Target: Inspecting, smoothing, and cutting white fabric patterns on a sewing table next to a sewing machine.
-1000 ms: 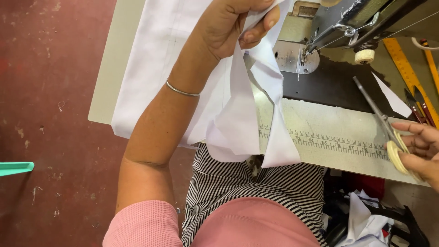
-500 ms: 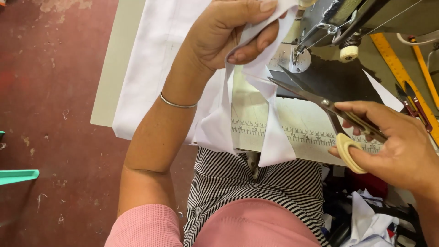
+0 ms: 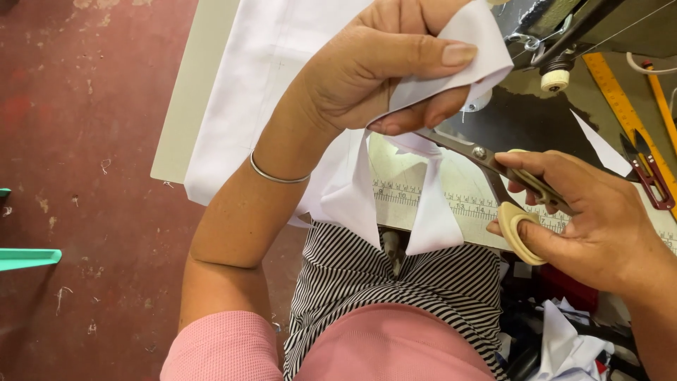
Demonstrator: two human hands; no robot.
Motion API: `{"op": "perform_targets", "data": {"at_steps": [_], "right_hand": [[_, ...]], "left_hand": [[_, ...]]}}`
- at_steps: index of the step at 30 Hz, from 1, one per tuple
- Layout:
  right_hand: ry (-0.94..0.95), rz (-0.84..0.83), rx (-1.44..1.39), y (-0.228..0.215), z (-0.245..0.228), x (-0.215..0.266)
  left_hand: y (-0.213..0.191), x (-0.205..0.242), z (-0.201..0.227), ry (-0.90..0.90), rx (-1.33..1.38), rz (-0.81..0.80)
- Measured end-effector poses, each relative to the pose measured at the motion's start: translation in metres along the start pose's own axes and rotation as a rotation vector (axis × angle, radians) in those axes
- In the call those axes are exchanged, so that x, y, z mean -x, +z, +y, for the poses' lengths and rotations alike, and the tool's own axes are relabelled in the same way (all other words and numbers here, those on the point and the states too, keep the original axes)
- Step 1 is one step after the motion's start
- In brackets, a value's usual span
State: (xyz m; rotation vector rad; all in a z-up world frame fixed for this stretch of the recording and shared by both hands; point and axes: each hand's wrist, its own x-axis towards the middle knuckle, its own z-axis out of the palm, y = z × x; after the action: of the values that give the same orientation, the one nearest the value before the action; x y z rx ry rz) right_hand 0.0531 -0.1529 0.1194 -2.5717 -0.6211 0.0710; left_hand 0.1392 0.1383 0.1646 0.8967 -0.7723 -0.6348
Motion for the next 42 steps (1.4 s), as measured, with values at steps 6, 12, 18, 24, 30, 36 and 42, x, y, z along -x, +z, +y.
{"op": "perform_targets", "data": {"at_steps": [6, 12, 18, 24, 30, 36, 42], "right_hand": [[-0.044, 0.015, -0.056, 0.007, 0.002, 0.011], [-0.123, 0.077, -0.113, 0.014, 0.006, 0.024], [0.115, 0.216, 0.011, 0.034, 0.074, 0.060], [0.369, 0.195, 0.121, 0.048, 0.126, 0.095], [0.586, 0.032, -0.501, 0.030, 0.127, 0.088], [0.589, 0.029, -0.344, 0.023, 0.110, 0.070], [0.280, 0.174, 0.047, 0.042, 0.163, 0.085]], "left_hand": [[0.012, -0.002, 0.001, -0.024, 0.021, -0.066], [0.023, -0.005, 0.001, -0.043, 0.039, -0.104], [0.019, -0.003, -0.017, 0.012, 0.032, 0.048], [-0.008, 0.003, -0.046, 0.034, 0.031, 0.469], [-0.041, -0.015, -0.058, -0.054, -0.064, 0.899], [-0.064, -0.026, -0.073, -0.073, -0.554, 0.819], [-0.088, -0.027, -0.093, -0.091, -1.035, 0.717]]}}
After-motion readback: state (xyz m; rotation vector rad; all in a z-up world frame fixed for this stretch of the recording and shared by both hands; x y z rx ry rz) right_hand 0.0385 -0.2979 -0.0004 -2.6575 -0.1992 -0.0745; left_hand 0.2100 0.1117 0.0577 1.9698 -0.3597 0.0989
